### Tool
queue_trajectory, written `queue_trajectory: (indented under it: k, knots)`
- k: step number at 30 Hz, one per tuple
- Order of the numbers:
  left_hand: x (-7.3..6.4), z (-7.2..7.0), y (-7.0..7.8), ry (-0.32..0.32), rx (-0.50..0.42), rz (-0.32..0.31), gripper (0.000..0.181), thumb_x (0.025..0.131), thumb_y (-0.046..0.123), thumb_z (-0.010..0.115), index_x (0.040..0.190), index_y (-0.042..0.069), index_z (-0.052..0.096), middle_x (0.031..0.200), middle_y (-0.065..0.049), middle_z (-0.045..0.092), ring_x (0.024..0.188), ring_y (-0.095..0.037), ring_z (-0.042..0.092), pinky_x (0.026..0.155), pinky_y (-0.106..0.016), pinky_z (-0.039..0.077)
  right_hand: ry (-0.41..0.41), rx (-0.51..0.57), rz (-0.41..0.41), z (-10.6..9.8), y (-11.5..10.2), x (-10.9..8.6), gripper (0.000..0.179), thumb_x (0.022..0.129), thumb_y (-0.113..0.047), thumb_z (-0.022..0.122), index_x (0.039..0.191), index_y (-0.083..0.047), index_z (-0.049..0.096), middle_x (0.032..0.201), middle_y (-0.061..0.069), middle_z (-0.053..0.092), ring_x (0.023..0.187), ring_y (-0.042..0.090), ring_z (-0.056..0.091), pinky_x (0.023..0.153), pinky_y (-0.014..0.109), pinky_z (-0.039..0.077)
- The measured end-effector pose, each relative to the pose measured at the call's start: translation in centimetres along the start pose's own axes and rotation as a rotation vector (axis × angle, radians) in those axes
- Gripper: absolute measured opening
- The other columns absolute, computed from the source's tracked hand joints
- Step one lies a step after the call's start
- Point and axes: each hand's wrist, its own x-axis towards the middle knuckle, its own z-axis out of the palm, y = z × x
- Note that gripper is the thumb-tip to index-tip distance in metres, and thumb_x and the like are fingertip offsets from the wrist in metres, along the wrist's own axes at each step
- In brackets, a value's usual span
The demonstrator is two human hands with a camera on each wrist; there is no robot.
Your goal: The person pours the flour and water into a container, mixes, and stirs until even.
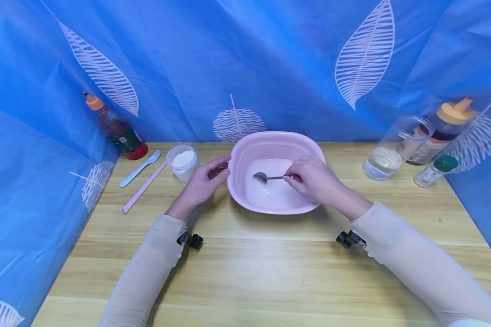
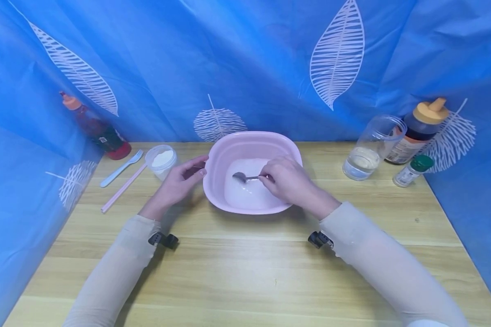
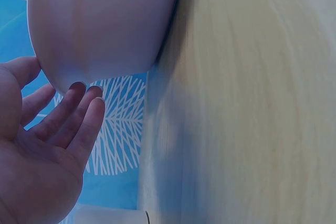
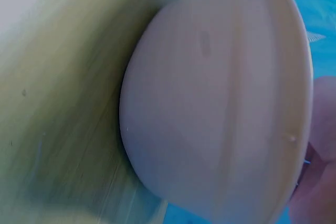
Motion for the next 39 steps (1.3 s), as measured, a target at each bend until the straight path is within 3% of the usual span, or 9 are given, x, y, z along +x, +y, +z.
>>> queue_trajectory:
  k: [5, 12, 16, 20, 25, 29, 39]
  knots:
    - [0.0, -0.1, -0.1, -0.001, 0.000, 0.004, 0.049, 0.109, 0.013, 0.063, 0.156, 0.003, 0.054, 0.143, -0.026, 0.067, 0.133, -0.039, 0.065, 0.107, -0.029, 0.057, -0.067, 0.033, -0.061, -0.7, -0.6, -0.7, 0.008, 0.098, -0.012, 0.078, 0.094, -0.009, 0.083, 0.083, -0.001, 0.076, 0.078, 0.017, 0.058, 0.082, 0.040, 0.045]
    - [0.2, 0.0, -0.3, 0.001, -0.001, 0.002, 0.049, 0.109, 0.013, 0.064, 0.156, 0.003, 0.055, 0.142, -0.026, 0.067, 0.132, -0.039, 0.065, 0.105, -0.024, 0.056, -0.143, -0.002, -0.018, -3.4, 0.0, -2.7, 0.006, 0.096, -0.012, 0.079, 0.091, -0.012, 0.082, 0.082, -0.004, 0.070, 0.080, 0.015, 0.056, 0.088, 0.042, 0.045]
    - [0.1, -0.1, -0.2, 0.001, -0.007, 0.000, 0.049, 0.109, 0.013, 0.063, 0.156, 0.003, 0.055, 0.142, -0.026, 0.067, 0.133, -0.039, 0.065, 0.107, -0.029, 0.057, -0.124, -0.048, 0.002, -4.6, 0.8, -3.6, 0.005, 0.096, -0.012, 0.079, 0.092, -0.013, 0.082, 0.085, -0.003, 0.074, 0.083, 0.016, 0.060, 0.090, 0.046, 0.045]
    - [0.0, -0.1, -0.2, -0.001, -0.014, -0.003, 0.050, 0.109, 0.013, 0.063, 0.157, 0.003, 0.054, 0.143, -0.026, 0.066, 0.133, -0.039, 0.065, 0.108, -0.030, 0.057, -0.060, -0.120, 0.004, -5.2, 1.7, -4.1, 0.001, 0.093, -0.011, 0.082, 0.092, -0.010, 0.082, 0.086, 0.000, 0.077, 0.084, 0.021, 0.062, 0.084, 0.045, 0.044]
    - [0.1, 0.0, -0.2, -0.002, -0.020, -0.005, 0.049, 0.109, 0.013, 0.064, 0.156, 0.003, 0.055, 0.143, -0.026, 0.067, 0.133, -0.039, 0.065, 0.104, -0.023, 0.057, 0.013, -0.192, -0.010, -5.2, 2.3, -4.3, 0.004, 0.090, -0.008, 0.083, 0.094, -0.009, 0.082, 0.088, 0.004, 0.079, 0.084, 0.028, 0.064, 0.074, 0.043, 0.040]
    - [0.1, 0.0, -0.2, 0.000, -0.020, -0.003, 0.049, 0.109, 0.013, 0.064, 0.156, 0.003, 0.055, 0.143, -0.026, 0.066, 0.133, -0.039, 0.065, 0.103, -0.021, 0.056, 0.042, -0.213, 0.003, -4.8, 2.3, -4.0, 0.004, 0.092, -0.007, 0.080, 0.095, -0.007, 0.082, 0.091, 0.008, 0.080, 0.088, 0.032, 0.067, 0.075, 0.044, 0.044]
    - [0.1, -0.1, -0.5, -0.003, -0.021, 0.008, 0.049, 0.109, 0.013, 0.062, 0.157, 0.003, 0.054, 0.144, -0.026, 0.066, 0.134, -0.039, 0.065, 0.104, -0.021, 0.056, 0.032, -0.150, 0.090, -2.0, 1.5, -1.5, 0.010, 0.096, -0.010, 0.076, 0.098, -0.003, 0.082, 0.092, 0.011, 0.081, 0.089, 0.033, 0.069, 0.081, 0.048, 0.050]
